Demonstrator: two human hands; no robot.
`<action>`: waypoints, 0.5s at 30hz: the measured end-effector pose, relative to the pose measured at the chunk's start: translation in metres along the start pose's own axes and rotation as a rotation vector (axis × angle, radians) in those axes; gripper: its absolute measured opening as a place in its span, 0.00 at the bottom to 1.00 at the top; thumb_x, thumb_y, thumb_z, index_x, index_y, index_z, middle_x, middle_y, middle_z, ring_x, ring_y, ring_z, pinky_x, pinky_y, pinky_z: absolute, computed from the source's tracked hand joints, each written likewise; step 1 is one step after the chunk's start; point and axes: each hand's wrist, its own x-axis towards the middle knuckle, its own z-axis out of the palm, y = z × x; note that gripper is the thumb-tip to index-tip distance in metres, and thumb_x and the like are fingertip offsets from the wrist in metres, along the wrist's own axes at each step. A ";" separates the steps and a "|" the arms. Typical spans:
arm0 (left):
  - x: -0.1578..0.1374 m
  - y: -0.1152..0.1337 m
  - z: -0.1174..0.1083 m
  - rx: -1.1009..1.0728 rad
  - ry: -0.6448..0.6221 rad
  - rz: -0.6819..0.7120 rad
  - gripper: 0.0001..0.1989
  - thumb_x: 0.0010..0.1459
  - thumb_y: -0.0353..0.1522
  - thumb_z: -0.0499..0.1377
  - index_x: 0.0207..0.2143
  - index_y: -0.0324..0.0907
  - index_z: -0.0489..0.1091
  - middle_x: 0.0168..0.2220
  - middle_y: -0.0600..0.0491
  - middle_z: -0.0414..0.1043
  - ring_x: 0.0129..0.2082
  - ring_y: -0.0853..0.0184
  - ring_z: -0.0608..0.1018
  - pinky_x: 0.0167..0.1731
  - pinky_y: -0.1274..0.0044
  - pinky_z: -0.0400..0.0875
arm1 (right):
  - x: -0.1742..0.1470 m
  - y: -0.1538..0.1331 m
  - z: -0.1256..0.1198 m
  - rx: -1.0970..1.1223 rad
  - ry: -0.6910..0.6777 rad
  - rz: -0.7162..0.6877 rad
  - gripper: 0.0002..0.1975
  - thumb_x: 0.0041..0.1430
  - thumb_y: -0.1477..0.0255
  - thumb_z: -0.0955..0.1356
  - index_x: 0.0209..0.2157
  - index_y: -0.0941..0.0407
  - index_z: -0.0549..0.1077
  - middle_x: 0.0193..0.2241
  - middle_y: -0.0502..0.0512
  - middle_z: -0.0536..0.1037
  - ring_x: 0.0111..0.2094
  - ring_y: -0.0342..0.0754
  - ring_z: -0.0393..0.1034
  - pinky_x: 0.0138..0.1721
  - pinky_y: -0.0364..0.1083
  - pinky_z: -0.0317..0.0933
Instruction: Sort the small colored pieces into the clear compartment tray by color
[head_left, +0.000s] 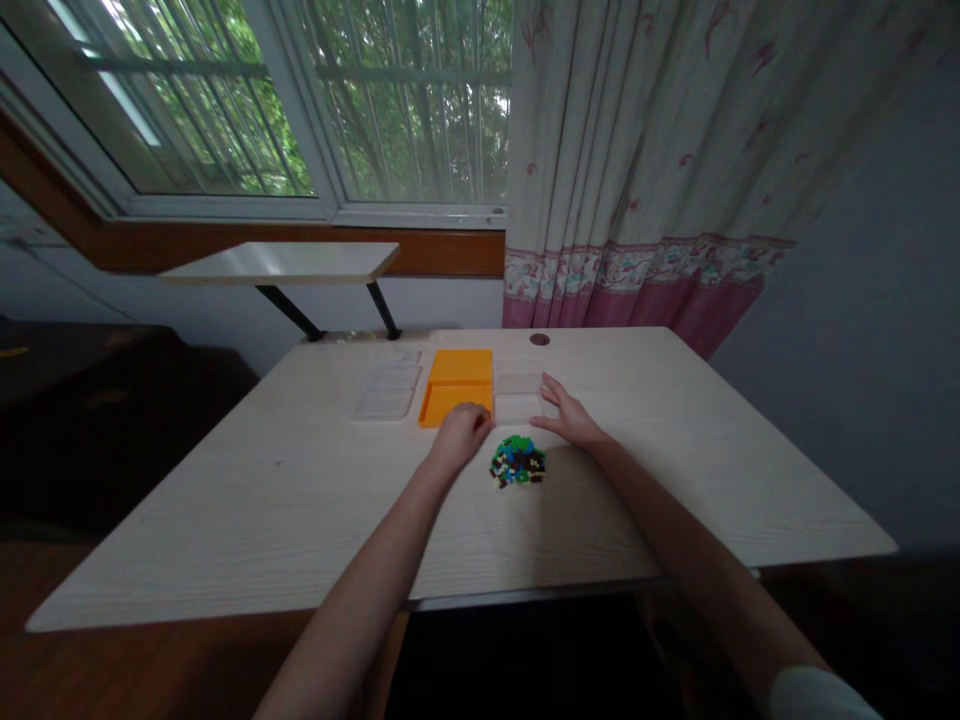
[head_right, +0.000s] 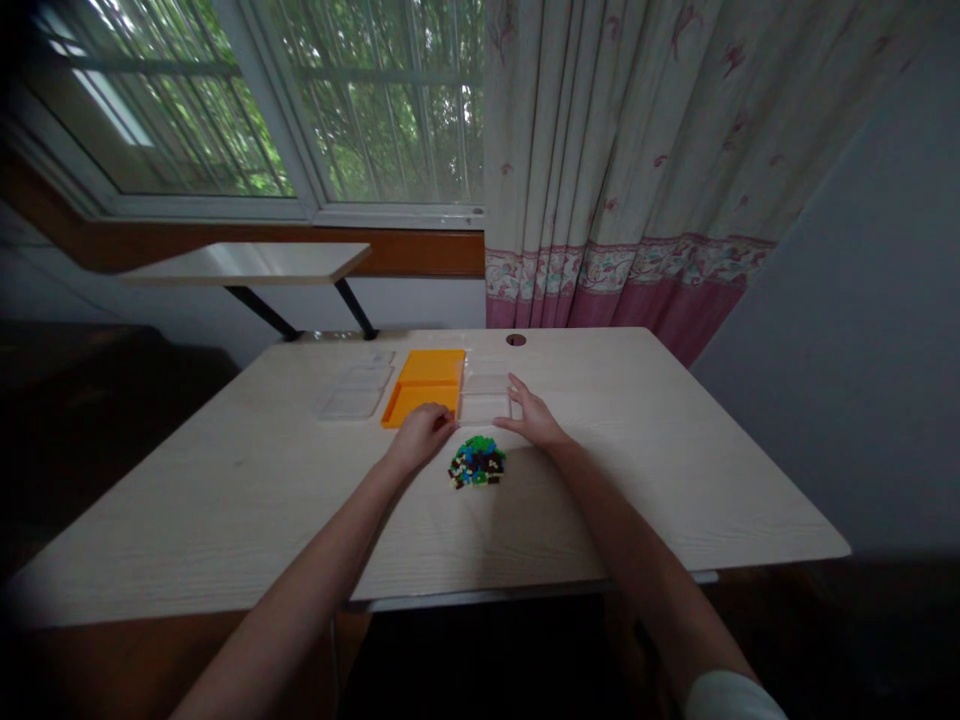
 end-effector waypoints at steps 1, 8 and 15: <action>0.000 0.001 -0.001 -0.010 0.009 0.004 0.10 0.53 0.37 0.54 0.29 0.39 0.70 0.29 0.48 0.70 0.32 0.63 0.70 0.33 0.74 0.64 | 0.000 0.000 0.000 0.007 0.000 0.002 0.49 0.42 0.62 0.72 0.61 0.58 0.44 0.53 0.69 0.63 0.55 0.53 0.56 0.54 0.53 0.52; -0.001 -0.017 -0.035 0.140 0.313 -0.262 0.17 0.56 0.41 0.49 0.35 0.40 0.71 0.38 0.45 0.68 0.42 0.58 0.68 0.44 0.68 0.60 | -0.001 0.000 0.000 0.044 -0.004 0.002 0.50 0.42 0.61 0.72 0.61 0.57 0.43 0.54 0.68 0.63 0.56 0.52 0.55 0.55 0.53 0.50; -0.019 -0.070 -0.063 0.365 0.528 -0.928 0.27 0.49 0.43 0.53 0.46 0.32 0.63 0.47 0.33 0.60 0.49 0.45 0.62 0.42 0.57 0.59 | -0.003 -0.001 -0.004 0.021 0.044 0.031 0.45 0.47 0.60 0.69 0.61 0.56 0.43 0.52 0.66 0.66 0.55 0.52 0.58 0.55 0.55 0.49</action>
